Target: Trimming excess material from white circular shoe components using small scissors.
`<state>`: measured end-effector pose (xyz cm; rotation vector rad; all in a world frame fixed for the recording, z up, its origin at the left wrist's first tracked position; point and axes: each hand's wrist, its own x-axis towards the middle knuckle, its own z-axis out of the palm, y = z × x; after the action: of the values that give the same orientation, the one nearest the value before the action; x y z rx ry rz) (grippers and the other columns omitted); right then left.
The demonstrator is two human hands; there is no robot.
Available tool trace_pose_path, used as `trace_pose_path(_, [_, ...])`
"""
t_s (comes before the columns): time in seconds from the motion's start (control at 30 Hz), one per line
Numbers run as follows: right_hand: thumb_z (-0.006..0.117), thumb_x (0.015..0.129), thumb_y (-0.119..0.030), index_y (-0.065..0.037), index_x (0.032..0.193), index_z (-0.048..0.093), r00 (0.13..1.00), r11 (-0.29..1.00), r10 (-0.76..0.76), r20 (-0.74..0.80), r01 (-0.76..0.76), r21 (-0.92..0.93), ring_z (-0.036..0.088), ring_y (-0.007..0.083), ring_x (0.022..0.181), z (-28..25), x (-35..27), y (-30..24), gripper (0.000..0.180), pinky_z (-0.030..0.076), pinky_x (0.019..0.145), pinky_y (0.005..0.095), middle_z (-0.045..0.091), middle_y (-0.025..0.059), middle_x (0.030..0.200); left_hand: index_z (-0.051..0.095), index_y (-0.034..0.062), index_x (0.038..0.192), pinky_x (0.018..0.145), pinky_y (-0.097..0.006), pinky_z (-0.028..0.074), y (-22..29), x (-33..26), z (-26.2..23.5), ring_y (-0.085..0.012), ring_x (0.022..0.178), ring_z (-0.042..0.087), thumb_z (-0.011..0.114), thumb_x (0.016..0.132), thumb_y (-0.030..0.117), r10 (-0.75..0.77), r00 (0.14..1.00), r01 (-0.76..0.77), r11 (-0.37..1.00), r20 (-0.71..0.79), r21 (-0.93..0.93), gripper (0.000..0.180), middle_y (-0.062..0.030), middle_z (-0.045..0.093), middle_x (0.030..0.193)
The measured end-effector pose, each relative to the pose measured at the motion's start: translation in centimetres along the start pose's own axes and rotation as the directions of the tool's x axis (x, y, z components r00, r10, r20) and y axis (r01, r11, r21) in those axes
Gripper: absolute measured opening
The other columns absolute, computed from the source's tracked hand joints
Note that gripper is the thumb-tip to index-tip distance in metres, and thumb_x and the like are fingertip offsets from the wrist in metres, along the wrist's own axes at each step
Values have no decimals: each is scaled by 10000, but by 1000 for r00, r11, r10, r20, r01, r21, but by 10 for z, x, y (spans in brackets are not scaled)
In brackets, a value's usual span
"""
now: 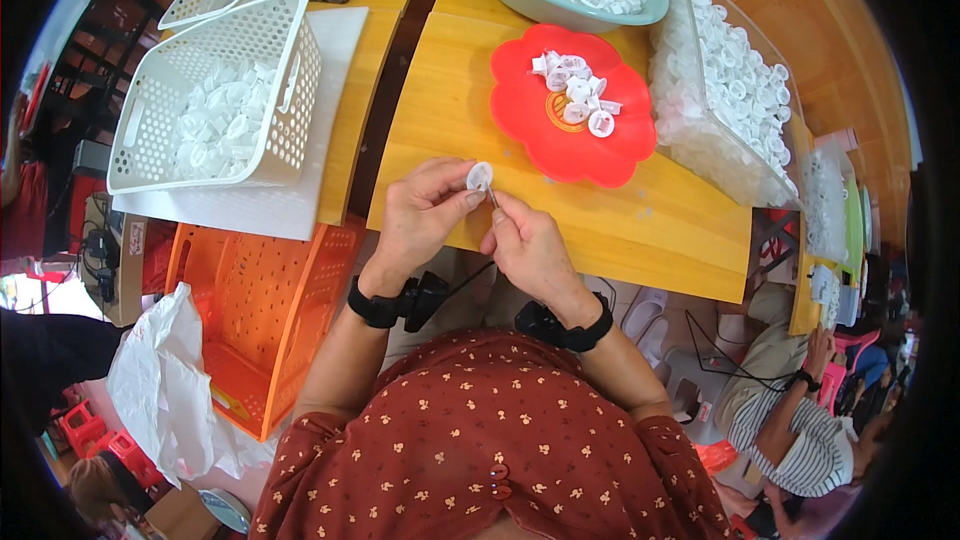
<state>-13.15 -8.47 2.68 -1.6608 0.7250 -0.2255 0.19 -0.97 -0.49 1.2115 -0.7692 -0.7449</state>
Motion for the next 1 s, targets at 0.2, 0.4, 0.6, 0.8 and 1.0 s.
trace_pose_path(0.2, [380, 927, -111, -2, 1230, 472, 998, 998, -56, -33, 54, -35, 523, 105, 556, 5, 1, 4, 334, 437, 545, 256, 559, 43, 620, 602, -53, 1034, 800, -243, 497, -3, 0, 0, -147, 903, 601, 629, 773, -77, 16, 1000, -17, 996, 12, 83, 263, -88, 588, 1009])
trace_pose_path(0.4, [388, 921, -95, 29, 1192, 479, 986, 978, -142, -84, 127, -165, 541, 139, 552, 8, 3, 8, 311, 442, 546, 274, 559, 79, 608, 642, -8, 997, 697, -232, 477, -3, 0, 3, -130, 833, 582, 655, 763, -25, 30, 999, -26, 994, -33, 106, 235, -93, 595, 969])
trace_pose_path(0.6, [448, 834, -26, 80, 956, 493, 969, 958, -228, -98, 206, -199, 574, 421, 633, 11, 7, 5, 167, 436, 554, 455, 536, 287, 662, 632, -19, 1006, 722, -224, 482, 1, 0, 3, -127, 848, 588, 638, 769, -50, 49, 998, -43, 981, -28, 188, 239, -79, 597, 980])
trace_pose_path(0.8, [451, 804, -8, 92, 1028, 470, 962, 761, -267, 50, 243, -602, 586, 401, 636, 2, 7, -5, 246, 466, 561, 411, 582, 235, 697, 629, -28, 1009, 742, -223, 488, 6, 0, 3, -130, 872, 593, 610, 775, -83, 57, 998, -49, 962, -23, 267, 241, -74, 601, 1012])
trace_pose_path(1.0, [507, 706, -1, 94, 881, 499, 923, 381, -283, 261, 358, -852, 602, 301, 568, -2, 4, -39, 200, 483, 491, 365, 577, 191, 644, 622, -48, 1000, 771, -231, 501, 4, 0, 0, -149, 902, 595, 587, 775, -110, 10, 1000, -10, 976, -1, 217, 235, -102, 588, 1036])
